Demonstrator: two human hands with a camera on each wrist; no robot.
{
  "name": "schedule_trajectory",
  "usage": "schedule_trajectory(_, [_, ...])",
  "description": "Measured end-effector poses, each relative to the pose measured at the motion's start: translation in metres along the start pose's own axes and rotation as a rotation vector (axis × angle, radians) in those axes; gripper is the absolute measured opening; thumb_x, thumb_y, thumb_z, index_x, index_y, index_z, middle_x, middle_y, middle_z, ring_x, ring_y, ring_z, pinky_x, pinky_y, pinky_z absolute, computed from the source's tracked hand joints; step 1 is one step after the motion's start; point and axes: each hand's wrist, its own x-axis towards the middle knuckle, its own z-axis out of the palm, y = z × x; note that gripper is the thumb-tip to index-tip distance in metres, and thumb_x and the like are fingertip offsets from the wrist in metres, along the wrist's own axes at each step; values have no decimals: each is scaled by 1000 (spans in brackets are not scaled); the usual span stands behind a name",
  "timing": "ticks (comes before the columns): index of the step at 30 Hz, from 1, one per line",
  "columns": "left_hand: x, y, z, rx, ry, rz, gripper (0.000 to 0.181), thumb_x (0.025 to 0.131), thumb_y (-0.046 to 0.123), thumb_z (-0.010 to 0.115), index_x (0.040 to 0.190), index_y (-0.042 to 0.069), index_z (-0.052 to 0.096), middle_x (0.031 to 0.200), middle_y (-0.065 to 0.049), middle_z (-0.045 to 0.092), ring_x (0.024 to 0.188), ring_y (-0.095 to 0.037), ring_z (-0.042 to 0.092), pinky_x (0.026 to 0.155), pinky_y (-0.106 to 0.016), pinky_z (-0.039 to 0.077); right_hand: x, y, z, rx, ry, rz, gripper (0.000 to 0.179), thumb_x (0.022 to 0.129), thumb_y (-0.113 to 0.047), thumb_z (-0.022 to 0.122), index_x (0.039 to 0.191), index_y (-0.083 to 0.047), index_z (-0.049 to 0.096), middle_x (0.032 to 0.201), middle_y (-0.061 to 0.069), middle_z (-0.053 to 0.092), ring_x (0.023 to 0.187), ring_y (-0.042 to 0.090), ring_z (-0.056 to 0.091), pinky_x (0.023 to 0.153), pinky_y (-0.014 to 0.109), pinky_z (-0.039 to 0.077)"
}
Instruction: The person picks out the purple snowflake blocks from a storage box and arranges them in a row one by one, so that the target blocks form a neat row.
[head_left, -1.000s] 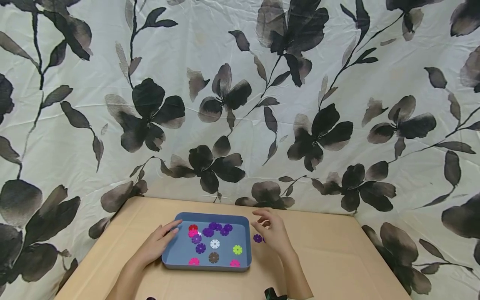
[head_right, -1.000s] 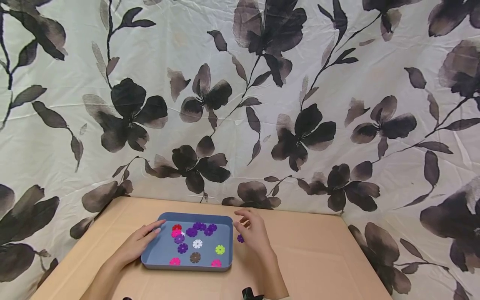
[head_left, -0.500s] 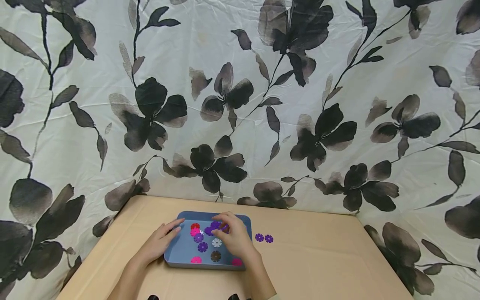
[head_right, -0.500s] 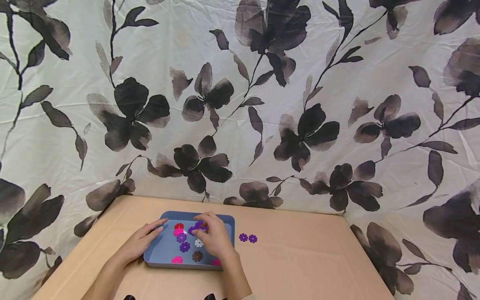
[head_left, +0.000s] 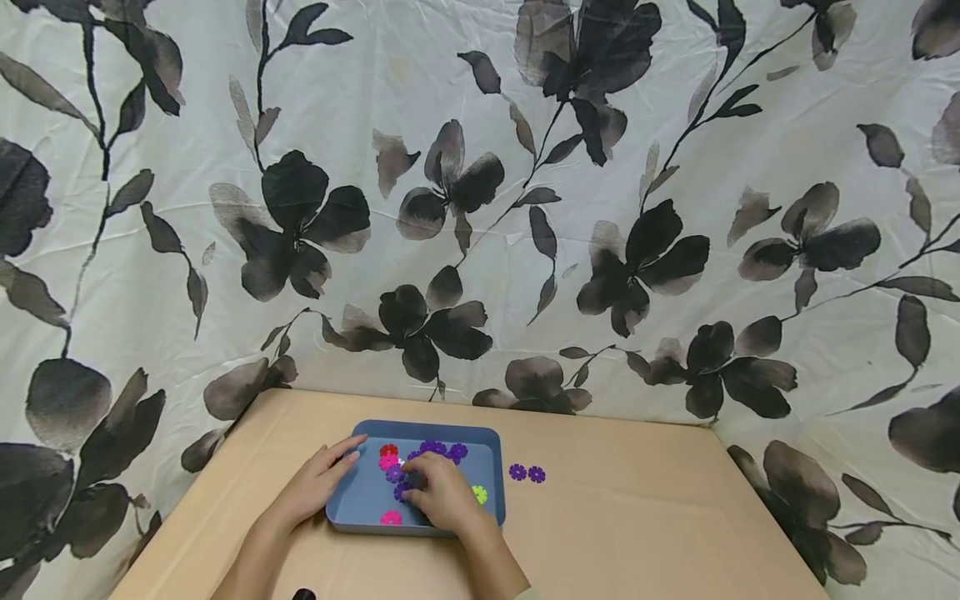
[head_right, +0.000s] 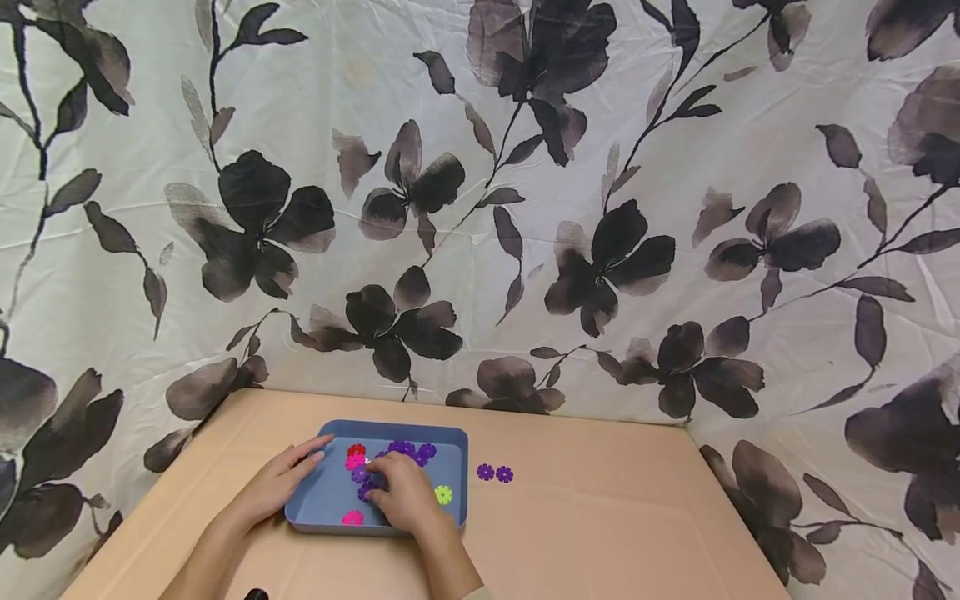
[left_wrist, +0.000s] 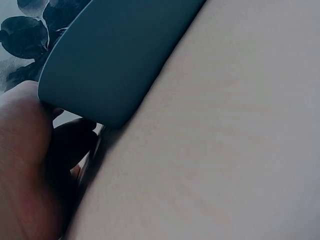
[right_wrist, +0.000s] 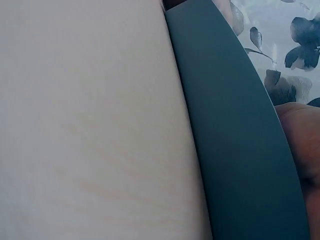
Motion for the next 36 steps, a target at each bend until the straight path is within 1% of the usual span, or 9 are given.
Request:
schedule_trajectory(2, [0, 0, 0, -1, 1, 3, 47, 112, 35, 48, 154, 15, 53, 161, -19, 46, 157, -47, 21, 128, -66, -1, -1, 1, 1, -59, -20, -27, 29, 93, -22, 80, 122, -22, 76, 114, -8, 70, 100, 6, 58, 88, 26, 54])
schedule_trajectory(5, [0, 0, 0, -2, 1, 7, 47, 112, 35, 49, 153, 14, 53, 160, -19, 46, 156, -46, 25, 129, -65, -2, -3, 2, 2, -147, -52, -67, 27, 96, -24, 77, 122, -29, 77, 120, -11, 69, 113, 9, 57, 100, 34, 52])
schedule_trajectory(8, [0, -1, 0, -2, -1, 4, 47, 111, 36, 49, 154, 14, 53, 160, -19, 47, 157, -46, 24, 128, -66, -2, -4, 1, 2, -188, -66, -76, 24, 97, -23, 75, 118, -32, 78, 118, -12, 67, 113, 10, 55, 100, 38, 49])
schedule_trajectory(13, [2, -2, 0, -5, 0, -3, 47, 111, 36, 49, 153, 15, 53, 160, -18, 47, 157, -45, 24, 129, -65, -2, -3, 1, 1, -183, -47, -57, 20, 95, -20, 77, 110, -33, 80, 112, -15, 69, 108, 8, 55, 100, 39, 48])
schedule_trajectory(17, [3, -2, 0, -4, -5, -11, 48, 111, 37, 49, 154, 16, 53, 161, -18, 46, 158, -46, 21, 129, -65, -3, -2, 2, 1, -177, -43, -65, 24, 95, -19, 77, 114, -32, 80, 112, -15, 68, 108, 8, 55, 99, 37, 48])
schedule_trajectory(21, [4, -1, -1, 0, -13, -24, 48, 111, 40, 48, 154, 18, 52, 162, -17, 45, 159, -48, 14, 128, -67, -3, -1, 1, 0, -178, -76, -110, 28, 96, -21, 75, 122, -33, 77, 116, -14, 65, 108, 7, 53, 97, 32, 48])
schedule_trajectory(25, [6, 0, 0, 3, -13, -41, 47, 112, 38, 47, 154, 19, 52, 163, -17, 44, 159, -49, 9, 127, -67, -4, 0, 4, -1, -200, -122, -122, 26, 98, -25, 74, 122, -35, 77, 114, -15, 62, 106, 6, 51, 95, 31, 46])
schedule_trajectory(31, [8, 3, 3, 1, 4, -45, 46, 112, 35, 48, 155, 18, 52, 163, -18, 43, 159, -48, 11, 128, -66, -4, 3, 11, -4, -204, -95, -75, 20, 96, -26, 75, 115, -33, 77, 111, -13, 63, 110, 9, 54, 102, 45, 45])
schedule_trajectory(36, [8, 3, 6, 6, 14, -41, 47, 111, 36, 48, 154, 17, 52, 162, -19, 44, 159, -48, 15, 128, -66, -4, 4, 18, -7, -123, -81, -45, 14, 93, -20, 78, 106, -28, 76, 104, -13, 66, 108, 11, 56, 113, 60, 40])
